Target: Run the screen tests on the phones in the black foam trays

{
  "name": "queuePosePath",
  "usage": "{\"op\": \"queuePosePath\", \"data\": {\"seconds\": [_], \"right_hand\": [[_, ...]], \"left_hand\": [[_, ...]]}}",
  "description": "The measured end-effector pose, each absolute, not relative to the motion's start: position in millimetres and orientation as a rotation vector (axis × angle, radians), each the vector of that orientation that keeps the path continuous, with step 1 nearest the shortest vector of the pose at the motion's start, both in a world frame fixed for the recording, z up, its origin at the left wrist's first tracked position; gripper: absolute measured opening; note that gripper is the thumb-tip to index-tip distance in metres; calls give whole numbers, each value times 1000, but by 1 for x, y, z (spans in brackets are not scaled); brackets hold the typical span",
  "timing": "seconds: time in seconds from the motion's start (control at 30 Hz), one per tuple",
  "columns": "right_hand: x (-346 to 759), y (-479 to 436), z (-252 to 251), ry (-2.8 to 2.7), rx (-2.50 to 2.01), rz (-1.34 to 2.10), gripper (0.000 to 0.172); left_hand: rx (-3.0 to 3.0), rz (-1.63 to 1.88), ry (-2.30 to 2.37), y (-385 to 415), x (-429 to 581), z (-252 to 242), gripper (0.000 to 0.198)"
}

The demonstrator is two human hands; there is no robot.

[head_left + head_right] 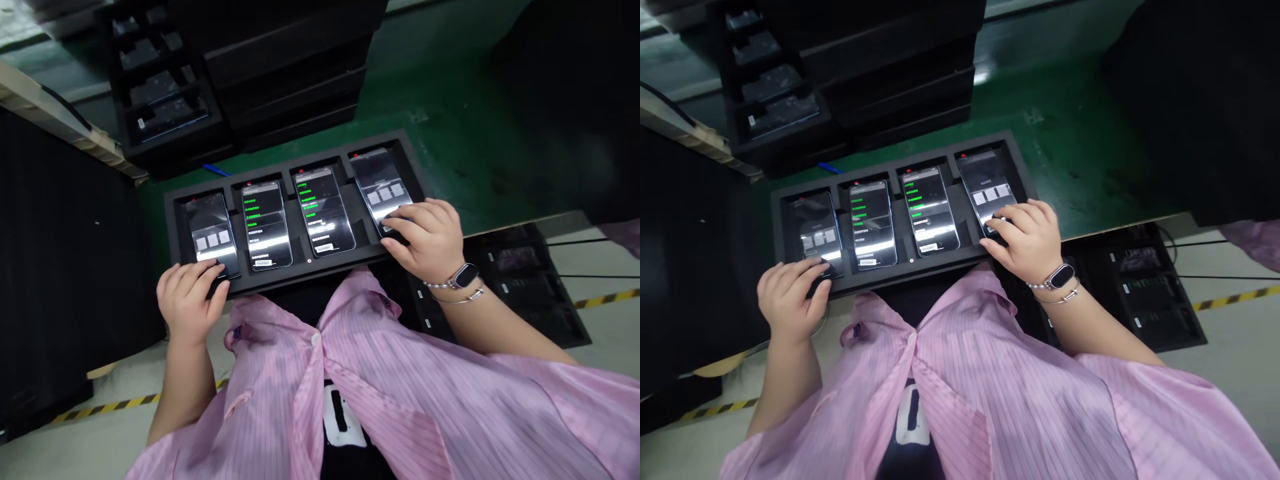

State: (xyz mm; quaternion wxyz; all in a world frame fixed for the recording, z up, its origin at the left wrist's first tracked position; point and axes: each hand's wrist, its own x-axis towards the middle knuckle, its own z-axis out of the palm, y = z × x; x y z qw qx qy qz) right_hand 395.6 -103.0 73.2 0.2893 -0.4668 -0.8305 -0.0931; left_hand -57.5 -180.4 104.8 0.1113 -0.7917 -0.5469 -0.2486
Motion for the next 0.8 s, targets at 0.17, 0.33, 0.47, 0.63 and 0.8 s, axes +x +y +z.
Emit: {"op": "queuePosePath", "data": {"seconds": [0.17,0.33,0.47,0.63,0.8], "right_hand": [[394,-108,77,-2214,-1287,-245,36],[393,-107,76,-2184,-1149,-352,25],[391,-106,76,-2166,-1117,-396,26],[391,-105,76,-2165,-1083,-459,26],[390,-100,79,-2176,-963,-525,22]], "left_hand": [[-2293,-747,-1637,-183,-55,104,17],[-2268,-755,-1656,-186,-52,105,15],[-2270,-755,-1671,-186,-50,107,15],[-2275,-750,-1690,-189,-48,110,15],[-2278,-717,-1713,-193,-47,112,16]]}}
